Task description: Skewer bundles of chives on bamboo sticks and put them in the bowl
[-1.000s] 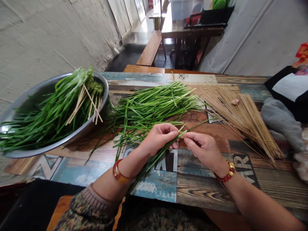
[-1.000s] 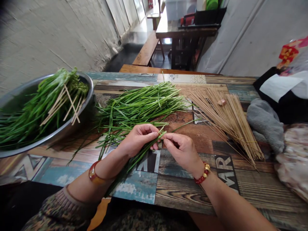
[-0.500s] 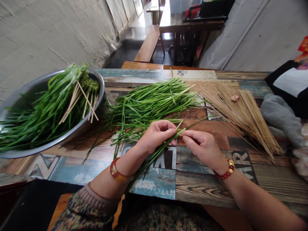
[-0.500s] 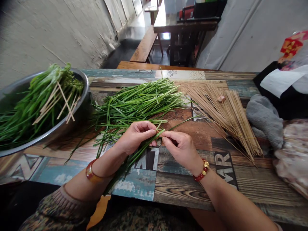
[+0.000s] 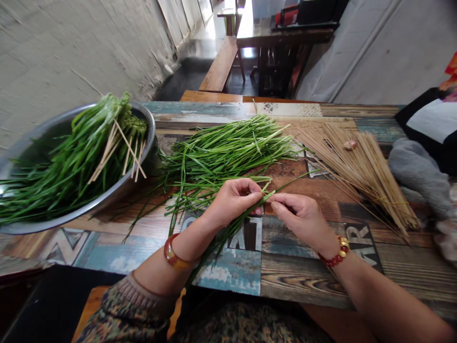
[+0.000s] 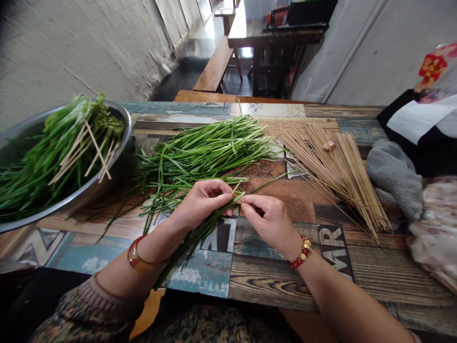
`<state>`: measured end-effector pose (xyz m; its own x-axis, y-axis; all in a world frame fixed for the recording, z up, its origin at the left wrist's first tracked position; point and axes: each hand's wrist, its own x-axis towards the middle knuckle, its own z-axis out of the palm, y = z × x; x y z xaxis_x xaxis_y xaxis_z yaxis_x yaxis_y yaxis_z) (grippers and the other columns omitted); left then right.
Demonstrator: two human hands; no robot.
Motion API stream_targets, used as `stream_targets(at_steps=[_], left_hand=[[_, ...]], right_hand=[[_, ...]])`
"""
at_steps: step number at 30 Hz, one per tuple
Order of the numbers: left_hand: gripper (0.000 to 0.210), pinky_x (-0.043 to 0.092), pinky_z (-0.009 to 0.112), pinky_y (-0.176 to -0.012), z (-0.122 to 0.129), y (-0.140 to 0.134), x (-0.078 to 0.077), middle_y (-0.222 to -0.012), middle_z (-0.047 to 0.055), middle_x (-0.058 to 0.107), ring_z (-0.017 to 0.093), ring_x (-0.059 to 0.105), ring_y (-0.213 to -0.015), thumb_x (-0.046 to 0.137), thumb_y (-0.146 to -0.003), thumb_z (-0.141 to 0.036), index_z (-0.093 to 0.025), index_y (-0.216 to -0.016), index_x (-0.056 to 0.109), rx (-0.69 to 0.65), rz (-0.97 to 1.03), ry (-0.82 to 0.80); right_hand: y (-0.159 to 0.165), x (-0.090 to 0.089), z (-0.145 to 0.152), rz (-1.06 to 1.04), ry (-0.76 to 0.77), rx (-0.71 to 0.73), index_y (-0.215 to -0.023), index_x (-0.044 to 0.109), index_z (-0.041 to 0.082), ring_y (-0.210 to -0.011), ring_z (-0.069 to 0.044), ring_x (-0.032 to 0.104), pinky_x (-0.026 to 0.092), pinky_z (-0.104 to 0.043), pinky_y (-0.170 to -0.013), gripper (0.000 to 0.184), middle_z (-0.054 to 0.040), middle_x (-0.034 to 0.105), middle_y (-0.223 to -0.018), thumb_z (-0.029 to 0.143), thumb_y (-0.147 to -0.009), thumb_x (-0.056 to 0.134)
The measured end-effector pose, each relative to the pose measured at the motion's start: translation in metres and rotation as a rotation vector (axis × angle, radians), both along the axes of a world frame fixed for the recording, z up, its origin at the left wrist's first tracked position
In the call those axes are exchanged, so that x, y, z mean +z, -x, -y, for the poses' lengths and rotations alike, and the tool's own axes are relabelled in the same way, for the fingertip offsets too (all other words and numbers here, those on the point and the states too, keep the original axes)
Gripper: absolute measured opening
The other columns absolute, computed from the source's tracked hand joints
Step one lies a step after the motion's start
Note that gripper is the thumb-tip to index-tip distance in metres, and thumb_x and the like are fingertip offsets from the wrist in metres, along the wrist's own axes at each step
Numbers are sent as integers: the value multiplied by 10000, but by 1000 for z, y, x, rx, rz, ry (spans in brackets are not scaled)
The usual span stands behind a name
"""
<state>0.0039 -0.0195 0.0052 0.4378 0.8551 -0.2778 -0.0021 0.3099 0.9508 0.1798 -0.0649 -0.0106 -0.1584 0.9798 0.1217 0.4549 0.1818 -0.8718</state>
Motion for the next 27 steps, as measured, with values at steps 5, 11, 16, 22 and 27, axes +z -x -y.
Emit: stream_targets(at_steps=[5,11,16,22,27], left_hand=[[174,462,184,-507,0,1,-1,-537,0,627,102,612,-492,679,-742,-263,-114,-700,601,-21,-19,-27],[166,468,192,-515,-1,2,-1,-532,13,635,99,599,-484,678,-735,-256,-106,-701,614,-37,-26,-5],[186,457,186,-505,-2,3,-2,-528,13,633,91,586,-473,687,-725,-270,-106,-680,613,-62,-18,24],[220,441,185,-471,-2,4,-2,-537,3,612,98,586,-454,717,-687,-291,-103,-691,602,-94,9,117],[241,408,181,-439,0,3,-1,-563,2,598,79,540,-434,718,-688,-306,-109,-694,581,-116,25,137]], right_hand=[[0,-2,0,-3,1,-5,-882,740,187,-636,-155,648,504,-259,-607,214,-37,735,-759,233,-848,534],[1,-2,1,-12,20,-6,-862,726,174,-604,-139,624,480,-246,-584,201,-32,717,-721,237,-858,536],[2,-1,0,2,3,2,-788,708,181,-569,-128,593,450,-232,-559,205,-17,676,-650,264,-875,542],[0,-3,-1,64,-67,28,-764,689,178,-576,-126,587,437,-230,-582,183,-11,665,-635,234,-879,558],[1,-6,-1,98,-131,9,-727,666,178,-585,-128,586,426,-234,-585,182,-9,659,-633,205,-869,556]])
